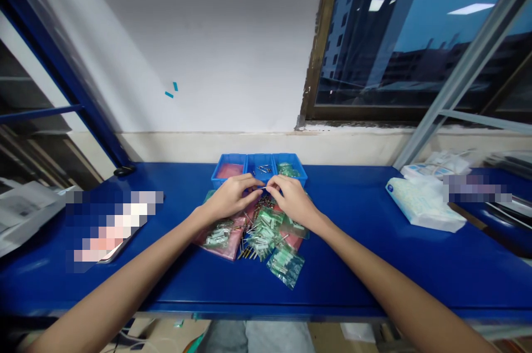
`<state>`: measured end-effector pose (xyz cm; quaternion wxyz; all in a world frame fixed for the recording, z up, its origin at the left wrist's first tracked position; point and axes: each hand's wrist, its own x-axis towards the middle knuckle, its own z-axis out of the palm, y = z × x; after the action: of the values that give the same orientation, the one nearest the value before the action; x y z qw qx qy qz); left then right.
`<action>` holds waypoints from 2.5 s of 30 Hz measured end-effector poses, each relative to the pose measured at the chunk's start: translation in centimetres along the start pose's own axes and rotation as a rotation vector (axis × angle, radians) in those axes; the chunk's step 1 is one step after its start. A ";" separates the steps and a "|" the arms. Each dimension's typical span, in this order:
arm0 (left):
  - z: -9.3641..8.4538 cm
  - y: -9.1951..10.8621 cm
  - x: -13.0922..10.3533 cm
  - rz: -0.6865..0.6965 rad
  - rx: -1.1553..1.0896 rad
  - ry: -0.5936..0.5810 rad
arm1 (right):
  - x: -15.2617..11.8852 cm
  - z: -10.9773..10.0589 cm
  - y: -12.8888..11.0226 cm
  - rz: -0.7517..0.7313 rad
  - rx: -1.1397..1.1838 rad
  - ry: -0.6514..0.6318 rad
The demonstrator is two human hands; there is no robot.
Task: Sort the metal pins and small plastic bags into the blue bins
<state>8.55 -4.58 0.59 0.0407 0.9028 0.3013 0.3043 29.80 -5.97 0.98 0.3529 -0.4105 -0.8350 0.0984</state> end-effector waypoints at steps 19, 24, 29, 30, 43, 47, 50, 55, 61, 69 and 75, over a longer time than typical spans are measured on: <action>0.7 0.0 0.5 -0.079 -0.279 0.139 | -0.2 1.0 0.1 0.091 0.101 0.015; 0.9 0.5 0.6 -0.194 -0.429 0.137 | -0.3 1.1 -0.3 0.069 0.084 -0.012; 1.1 0.6 0.5 -0.220 -0.462 0.162 | -0.3 0.8 -0.5 0.032 0.067 0.000; 1.1 0.5 0.5 -0.222 -0.450 0.161 | -0.3 0.7 -0.6 0.032 0.066 0.002; 0.8 0.6 0.1 -0.104 -0.237 0.069 | -0.3 0.2 -1.0 -0.024 0.052 0.073; 1.1 0.7 0.1 -0.146 -0.303 0.130 | -0.3 0.2 -0.7 0.008 0.062 0.057; 1.2 1.0 0.3 -0.195 -0.374 0.161 | -0.4 0.4 -0.7 0.015 0.053 0.017; 1.1 1.0 0.4 -0.277 -0.403 0.163 | -0.3 0.5 -0.9 0.021 0.070 -0.006; 1.0 0.5 0.2 -0.129 -0.210 0.073 | -0.2 0.2 -1.0 0.059 0.094 0.045; 1.0 0.5 0.1 -0.145 -0.071 0.128 | -0.1 -0.1 -0.8 0.050 0.079 0.088; 1.0 0.7 0.5 -0.227 -0.382 0.157 | -0.1 0.4 -0.5 0.083 0.113 0.019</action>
<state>9.83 -4.78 0.18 0.2210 0.8125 0.3403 0.4186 29.27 -6.36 0.91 0.3791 -0.4253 -0.8069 0.1559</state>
